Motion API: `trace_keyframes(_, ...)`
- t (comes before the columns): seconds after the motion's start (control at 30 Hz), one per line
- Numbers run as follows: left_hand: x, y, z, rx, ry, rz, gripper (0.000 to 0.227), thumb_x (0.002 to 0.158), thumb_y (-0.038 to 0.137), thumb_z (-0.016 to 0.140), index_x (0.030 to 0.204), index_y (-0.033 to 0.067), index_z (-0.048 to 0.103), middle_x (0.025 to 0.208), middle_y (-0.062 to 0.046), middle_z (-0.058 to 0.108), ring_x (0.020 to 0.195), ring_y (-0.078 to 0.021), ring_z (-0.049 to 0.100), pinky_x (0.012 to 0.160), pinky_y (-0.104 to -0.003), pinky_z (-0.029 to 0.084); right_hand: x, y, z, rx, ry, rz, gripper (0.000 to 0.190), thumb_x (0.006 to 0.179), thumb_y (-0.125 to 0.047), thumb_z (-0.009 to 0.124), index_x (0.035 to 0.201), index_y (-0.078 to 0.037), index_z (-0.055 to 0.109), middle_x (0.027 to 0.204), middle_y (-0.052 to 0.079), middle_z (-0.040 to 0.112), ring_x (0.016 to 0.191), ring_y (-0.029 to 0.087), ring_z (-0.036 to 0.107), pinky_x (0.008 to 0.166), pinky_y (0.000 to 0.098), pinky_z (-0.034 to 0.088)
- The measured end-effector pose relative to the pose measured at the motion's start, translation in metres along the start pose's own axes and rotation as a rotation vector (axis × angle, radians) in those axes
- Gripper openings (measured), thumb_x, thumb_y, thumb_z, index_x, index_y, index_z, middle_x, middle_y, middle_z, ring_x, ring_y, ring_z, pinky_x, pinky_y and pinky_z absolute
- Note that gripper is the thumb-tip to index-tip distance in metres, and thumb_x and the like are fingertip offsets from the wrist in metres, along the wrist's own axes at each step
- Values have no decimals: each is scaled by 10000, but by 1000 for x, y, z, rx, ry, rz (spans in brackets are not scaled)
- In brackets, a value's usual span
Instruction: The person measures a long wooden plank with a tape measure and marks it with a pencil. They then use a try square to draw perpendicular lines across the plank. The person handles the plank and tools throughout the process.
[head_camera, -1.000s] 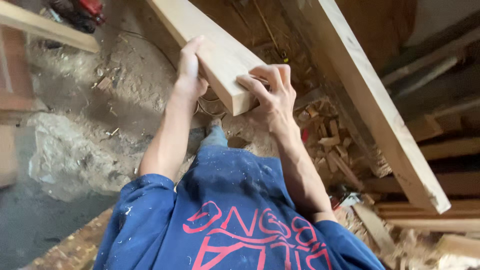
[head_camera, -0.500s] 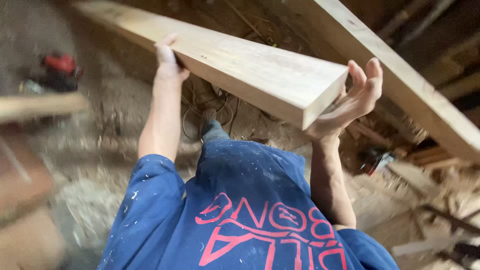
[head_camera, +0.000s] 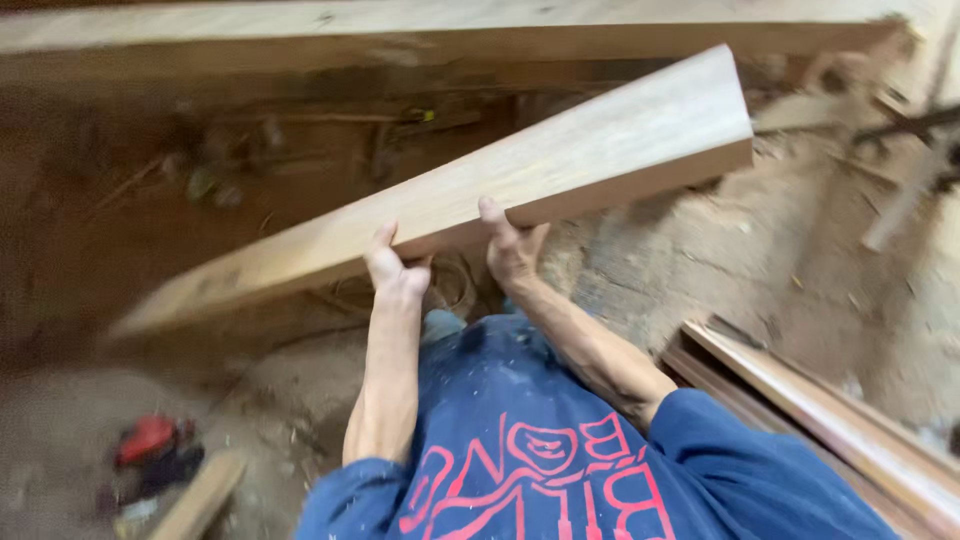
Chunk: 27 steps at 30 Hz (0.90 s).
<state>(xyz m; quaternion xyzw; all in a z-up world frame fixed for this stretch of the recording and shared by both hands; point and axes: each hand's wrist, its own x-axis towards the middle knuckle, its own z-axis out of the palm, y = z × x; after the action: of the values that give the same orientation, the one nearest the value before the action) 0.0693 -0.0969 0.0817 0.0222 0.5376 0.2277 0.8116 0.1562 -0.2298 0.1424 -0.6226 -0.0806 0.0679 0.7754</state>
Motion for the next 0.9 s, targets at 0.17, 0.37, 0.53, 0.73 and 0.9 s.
trace_keyframes(0.17, -22, -7, -4, -63, -183, -74, 563, 786, 299, 739, 1316, 176, 595, 1304, -67, 629, 1234, -289, 578, 990, -502, 547, 22, -71, -42, -162, -8, 67, 444, 731, -175, 785, 1077, 64, 641, 913, 136, 697, 811, 246, 701, 687, 396, 621)
trace_keyframes(0.37, 9, 91, -90, 181, 99, 297, 700, 862, 563, 392, 1454, 206, 504, 1516, -88, 530, 1389, -329, 501, 1088, -615, 421, 16, -105, -66, -265, -93, -75, 422, 685, -207, 773, 1000, 60, 686, 910, 157, 748, 774, 251, 760, 651, 367, 657)
trace_keyframes(0.53, 72, 104, -122, 241, 313, 194, 720, 961, 669, 344, 1488, 194, 471, 1511, -114, 526, 1357, -311, 550, 1076, -536, 445, 28, -105, -99, -257, -78, -171, 416, 817, -174, 792, 1090, 76, 604, 906, 174, 655, 776, 244, 654, 704, 365, 657)
trace_keyframes(0.73, 64, 4, -66, 145, 124, -116, 649, 884, 643, 432, 1383, 254, 578, 1442, -28, 623, 1345, -305, 531, 1064, -613, 351, 9, -66, -49, -88, 109, 98, 581, 741, -54, 797, 1264, -57, 544, 1198, 139, 612, 1102, 217, 632, 929, 332, 583)
trace_keyframes(0.9, 51, -75, -46, 20, 25, -277, 643, 853, 663, 638, 1333, 236, 614, 1364, -38, 634, 1281, -271, 560, 1101, -521, 426, 30, -43, -103, -109, 268, 270, 235, 670, -15, 730, 881, -78, 646, 866, 39, 568, 759, 180, 659, 648, 365, 632)
